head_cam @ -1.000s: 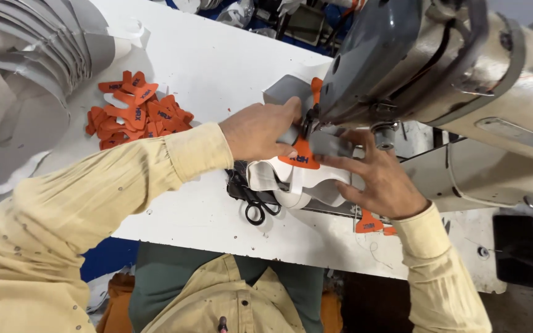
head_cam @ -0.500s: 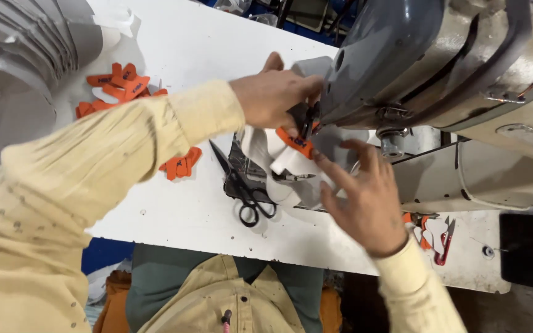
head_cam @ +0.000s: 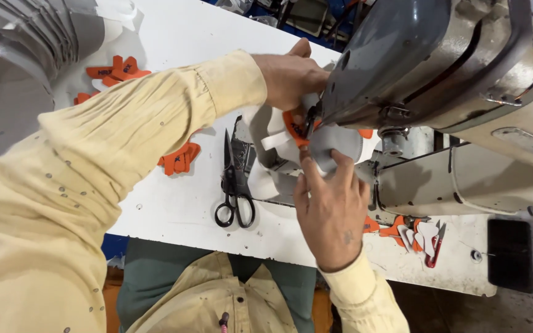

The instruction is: The person uses a sewing machine to stitch orange fabric pieces onto white shoe parts. They repeatedly pick up the shoe parts, align the orange pieces, sew them, and then use scissors to trim the excess thread.

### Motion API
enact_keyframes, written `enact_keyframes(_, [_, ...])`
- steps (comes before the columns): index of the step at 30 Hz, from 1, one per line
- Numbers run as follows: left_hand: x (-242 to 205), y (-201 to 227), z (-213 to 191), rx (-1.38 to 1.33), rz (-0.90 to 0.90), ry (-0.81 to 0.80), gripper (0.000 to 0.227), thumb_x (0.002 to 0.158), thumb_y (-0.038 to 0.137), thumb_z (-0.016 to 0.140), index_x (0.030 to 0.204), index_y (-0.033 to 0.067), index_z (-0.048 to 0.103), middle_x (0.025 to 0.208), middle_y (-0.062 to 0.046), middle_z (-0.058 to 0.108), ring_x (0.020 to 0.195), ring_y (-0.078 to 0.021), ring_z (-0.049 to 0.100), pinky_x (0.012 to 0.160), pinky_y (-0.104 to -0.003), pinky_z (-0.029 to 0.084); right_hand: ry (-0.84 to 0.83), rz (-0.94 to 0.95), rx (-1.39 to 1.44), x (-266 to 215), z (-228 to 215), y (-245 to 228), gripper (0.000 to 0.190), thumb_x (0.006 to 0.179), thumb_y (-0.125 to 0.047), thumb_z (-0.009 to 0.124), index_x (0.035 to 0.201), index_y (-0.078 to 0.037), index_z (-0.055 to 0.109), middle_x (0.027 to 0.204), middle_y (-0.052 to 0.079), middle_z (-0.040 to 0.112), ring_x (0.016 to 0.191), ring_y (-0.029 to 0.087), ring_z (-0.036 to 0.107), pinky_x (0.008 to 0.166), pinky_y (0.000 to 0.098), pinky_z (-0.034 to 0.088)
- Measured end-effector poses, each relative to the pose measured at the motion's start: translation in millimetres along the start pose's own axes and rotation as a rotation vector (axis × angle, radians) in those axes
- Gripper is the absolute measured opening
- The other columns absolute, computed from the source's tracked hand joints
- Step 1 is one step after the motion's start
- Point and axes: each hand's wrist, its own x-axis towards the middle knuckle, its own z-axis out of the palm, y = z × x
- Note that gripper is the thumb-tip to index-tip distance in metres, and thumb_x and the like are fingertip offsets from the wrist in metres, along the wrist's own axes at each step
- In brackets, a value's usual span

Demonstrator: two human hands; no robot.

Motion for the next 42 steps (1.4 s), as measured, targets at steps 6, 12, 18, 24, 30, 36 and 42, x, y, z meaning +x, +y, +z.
enact_keyframes(6, [1,-5,0,0.023,-0.018,0.022,0.084,0.07,0.012,0.089,0.141,0.0279,0.046,0.118,0.001,0.073,0.108,-0.0236,0.062,0.1,-0.044,0.025,0.006,-0.002,0.031,5,4,6,0.033,0.091,-0.018,0.068,0.124,-0.015,0.07,0.123,0.021,0.058,0.097,0.035,0.067,0.086,0.0495,0.048])
enact_keyframes(12, [-11,-30,17,-0.08,0.005,0.109,0.06,0.075,0.014,0.085,0.125,0.0204,0.053,0.11,0.002,0.075,0.101,-0.022,0.069,0.103,-0.045,0.024,0.063,-0.117,0.017,8,11,27,0.04,0.096,-0.014,0.066,0.136,-0.014,0.068,0.129,0.025,0.064,0.106,0.039,0.068,0.096,0.0495,0.05])
enact_keyframes(18, [-28,-29,20,-0.036,-0.144,0.109,0.052,0.08,0.029,0.083,0.121,0.0158,0.054,0.101,-0.005,0.073,0.097,-0.0262,0.069,0.104,-0.044,0.026,0.107,-0.191,0.075,10,12,48,0.031,0.099,-0.01,0.066,0.13,-0.01,0.07,0.129,0.017,0.071,0.115,0.033,0.069,0.105,0.047,0.05])
enact_keyframes(24, [-44,-21,30,0.008,-0.199,0.155,0.051,0.086,0.035,0.08,0.124,0.0125,0.056,0.109,-0.008,0.071,0.105,-0.028,0.067,0.1,-0.048,0.034,0.1,-0.185,0.084,22,7,60,0.025,0.098,-0.014,0.07,0.122,-0.017,0.076,0.124,0.007,0.075,0.097,0.026,0.074,0.095,0.0419,0.054])
enact_keyframes(30, [-61,-12,41,0.012,-0.196,0.272,0.055,0.088,0.039,0.078,0.125,0.0051,0.055,0.117,-0.011,0.069,0.107,-0.0311,0.066,0.099,-0.047,0.042,0.086,-0.185,0.163,24,10,68,0.023,0.098,-0.014,0.071,0.119,-0.017,0.078,0.124,0.003,0.075,0.097,0.024,0.074,0.084,0.0357,0.057])
enact_keyframes(36, [-62,-9,37,0.005,-0.189,0.317,0.054,0.087,0.036,0.079,0.122,0.0033,0.055,0.112,-0.013,0.07,0.106,-0.0335,0.066,0.092,-0.047,0.046,0.059,-0.166,0.164,27,16,75,0.02,0.097,-0.013,0.072,0.115,-0.017,0.078,0.124,0.002,0.075,0.089,0.024,0.074,0.077,0.035,0.057])
enact_keyframes(42, [-69,0,41,-0.011,-0.23,0.333,0.054,0.088,0.034,0.079,0.119,0.0005,0.05,0.108,-0.02,0.07,0.099,-0.0401,0.067,0.085,-0.049,0.051,0.067,-0.159,0.203,30,17,75,0.026,0.096,-0.01,0.072,0.12,-0.017,0.078,0.125,0.001,0.074,0.085,0.025,0.073,0.072,0.0331,0.058])
